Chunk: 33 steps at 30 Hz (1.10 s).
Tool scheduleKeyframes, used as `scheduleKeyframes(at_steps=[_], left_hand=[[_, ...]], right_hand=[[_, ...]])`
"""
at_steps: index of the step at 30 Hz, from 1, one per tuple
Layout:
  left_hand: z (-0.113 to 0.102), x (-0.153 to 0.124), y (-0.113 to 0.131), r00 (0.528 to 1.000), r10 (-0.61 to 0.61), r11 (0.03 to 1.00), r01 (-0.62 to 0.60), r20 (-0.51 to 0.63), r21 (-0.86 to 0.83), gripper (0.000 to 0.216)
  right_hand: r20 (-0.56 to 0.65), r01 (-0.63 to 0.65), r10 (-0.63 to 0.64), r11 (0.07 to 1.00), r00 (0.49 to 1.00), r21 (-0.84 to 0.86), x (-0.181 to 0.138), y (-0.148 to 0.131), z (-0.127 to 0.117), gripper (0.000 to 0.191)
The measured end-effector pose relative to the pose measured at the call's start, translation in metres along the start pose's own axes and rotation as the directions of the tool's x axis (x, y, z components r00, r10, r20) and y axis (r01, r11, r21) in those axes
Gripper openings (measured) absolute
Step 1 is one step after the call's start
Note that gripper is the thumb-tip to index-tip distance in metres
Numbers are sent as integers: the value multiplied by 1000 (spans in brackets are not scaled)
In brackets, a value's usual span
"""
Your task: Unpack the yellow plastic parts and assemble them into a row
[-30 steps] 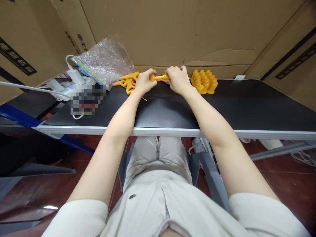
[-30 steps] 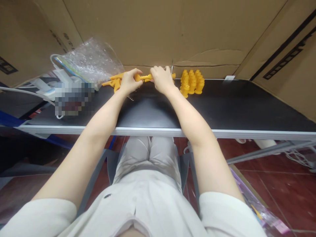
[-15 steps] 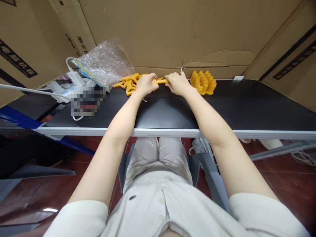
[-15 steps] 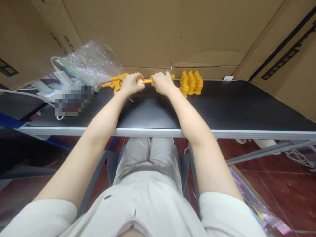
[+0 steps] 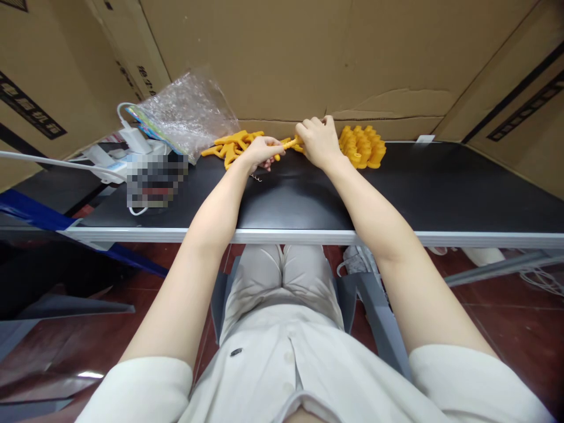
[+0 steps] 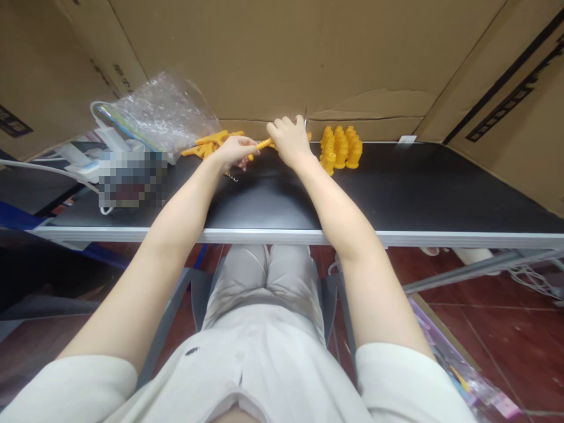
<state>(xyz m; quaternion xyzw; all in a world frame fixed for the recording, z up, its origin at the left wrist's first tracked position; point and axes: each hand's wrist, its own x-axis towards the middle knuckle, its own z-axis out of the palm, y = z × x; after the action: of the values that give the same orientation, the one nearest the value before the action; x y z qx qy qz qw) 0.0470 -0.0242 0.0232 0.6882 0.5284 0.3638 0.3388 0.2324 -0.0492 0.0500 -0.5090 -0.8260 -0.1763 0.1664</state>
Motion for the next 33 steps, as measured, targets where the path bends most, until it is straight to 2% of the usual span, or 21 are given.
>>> scheduleKeyframes(at_steps=[4,6,8,10,13,15,19,22,24,27,30,33], left_hand=[[-4,-5,6,991,-84,985,98,99,-140,3],[-5,-5,7,992,-102,975,115,73,-191,7],[-6,-4,5,994,-109,969,113,29,-219,19],[-6,-2,2,993,-117,969,112,-8,-222,28],[-6,0,-1,992,-125,971,117,-24,-210,31],[-6,1,-1,992,-127,969,121,-14,-213,31],[-5,1,2,984,-176,959,174,10,-225,20],[-6,-1,2,991,-131,984,131,13,-117,17],[-4,-3,0,1000,-19,998,19,-5,67,18],[0,-3,-1,990,137,919,-111,-42,377,21],[2,-1,-1,974,172,854,-72,-149,516,31],[-5,1,-5,944,109,873,60,-313,485,43]], right_hand=[[40,12,-12,1000,999,-14,2,2,1,44],[97,34,-34,999,995,4,2,7,5,44],[151,48,-52,998,987,36,2,10,9,45],[189,40,-49,998,981,54,1,11,12,39],[223,24,-27,1000,974,17,1,7,12,31],[201,31,-28,999,979,-13,2,6,11,31],[35,9,-8,1000,999,-25,4,13,9,37],[-47,-66,65,997,997,-28,2,21,8,38],[-46,-86,85,996,995,-35,1,21,6,37],[-16,-68,67,997,998,-42,-1,16,3,37],[-21,-56,56,998,998,-33,-2,9,-1,38],[-23,-85,85,996,996,-10,-2,7,-2,40]])
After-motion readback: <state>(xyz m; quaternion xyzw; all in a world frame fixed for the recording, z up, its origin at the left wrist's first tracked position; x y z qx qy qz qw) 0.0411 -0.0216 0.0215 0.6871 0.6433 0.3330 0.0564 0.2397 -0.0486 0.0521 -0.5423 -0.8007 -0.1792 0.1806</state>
